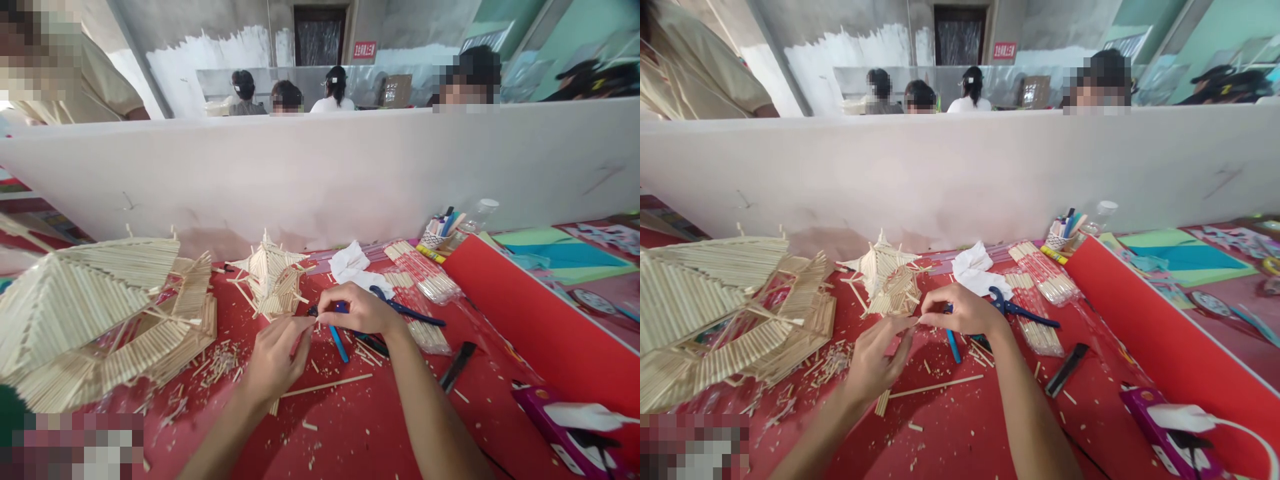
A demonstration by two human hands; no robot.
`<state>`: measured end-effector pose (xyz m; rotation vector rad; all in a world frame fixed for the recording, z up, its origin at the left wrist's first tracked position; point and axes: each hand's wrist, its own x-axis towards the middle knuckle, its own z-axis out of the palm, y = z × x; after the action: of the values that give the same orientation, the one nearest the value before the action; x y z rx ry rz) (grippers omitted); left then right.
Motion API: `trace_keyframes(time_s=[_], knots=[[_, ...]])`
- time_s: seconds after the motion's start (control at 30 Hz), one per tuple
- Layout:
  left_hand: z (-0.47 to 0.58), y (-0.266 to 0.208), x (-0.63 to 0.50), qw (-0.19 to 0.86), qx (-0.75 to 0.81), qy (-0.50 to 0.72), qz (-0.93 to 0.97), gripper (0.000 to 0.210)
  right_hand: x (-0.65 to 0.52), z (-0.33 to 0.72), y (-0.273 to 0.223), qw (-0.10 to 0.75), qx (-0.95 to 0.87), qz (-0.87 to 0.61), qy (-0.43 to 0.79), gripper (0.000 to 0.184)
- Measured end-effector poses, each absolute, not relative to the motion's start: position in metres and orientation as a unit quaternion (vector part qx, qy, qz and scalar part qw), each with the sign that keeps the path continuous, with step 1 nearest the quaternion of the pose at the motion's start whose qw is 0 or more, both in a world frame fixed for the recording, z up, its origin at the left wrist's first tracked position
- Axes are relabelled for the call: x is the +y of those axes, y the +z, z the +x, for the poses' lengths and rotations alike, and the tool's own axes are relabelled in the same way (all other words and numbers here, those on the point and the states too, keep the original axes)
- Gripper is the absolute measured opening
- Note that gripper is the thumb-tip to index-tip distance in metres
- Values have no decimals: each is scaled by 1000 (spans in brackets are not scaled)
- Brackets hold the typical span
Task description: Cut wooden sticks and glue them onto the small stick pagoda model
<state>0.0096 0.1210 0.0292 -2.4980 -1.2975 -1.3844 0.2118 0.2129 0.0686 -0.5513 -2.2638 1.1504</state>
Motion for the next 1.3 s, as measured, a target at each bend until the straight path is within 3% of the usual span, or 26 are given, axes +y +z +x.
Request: trace_keyframes(time_s=[0.3, 0.83, 1.0, 1.2, 1.3], knots=[[8, 31, 122, 113, -397, -373, -831, 13, 213, 206, 64, 242, -865, -267, 348, 15], [4, 23, 123, 144, -357, -347, -856, 17, 209, 204, 66, 164, -860, -300, 378, 6], [2, 25, 121, 131, -321, -361, -866, 20, 211, 211, 64, 142, -871, -340, 323, 5], [2, 30, 125, 134, -251, -257, -924, 12, 226, 235, 49, 119, -851, -467, 210, 15], [3, 32, 127, 141, -238, -231, -933, 17, 229, 241, 46, 105, -846, -484, 196, 22]])
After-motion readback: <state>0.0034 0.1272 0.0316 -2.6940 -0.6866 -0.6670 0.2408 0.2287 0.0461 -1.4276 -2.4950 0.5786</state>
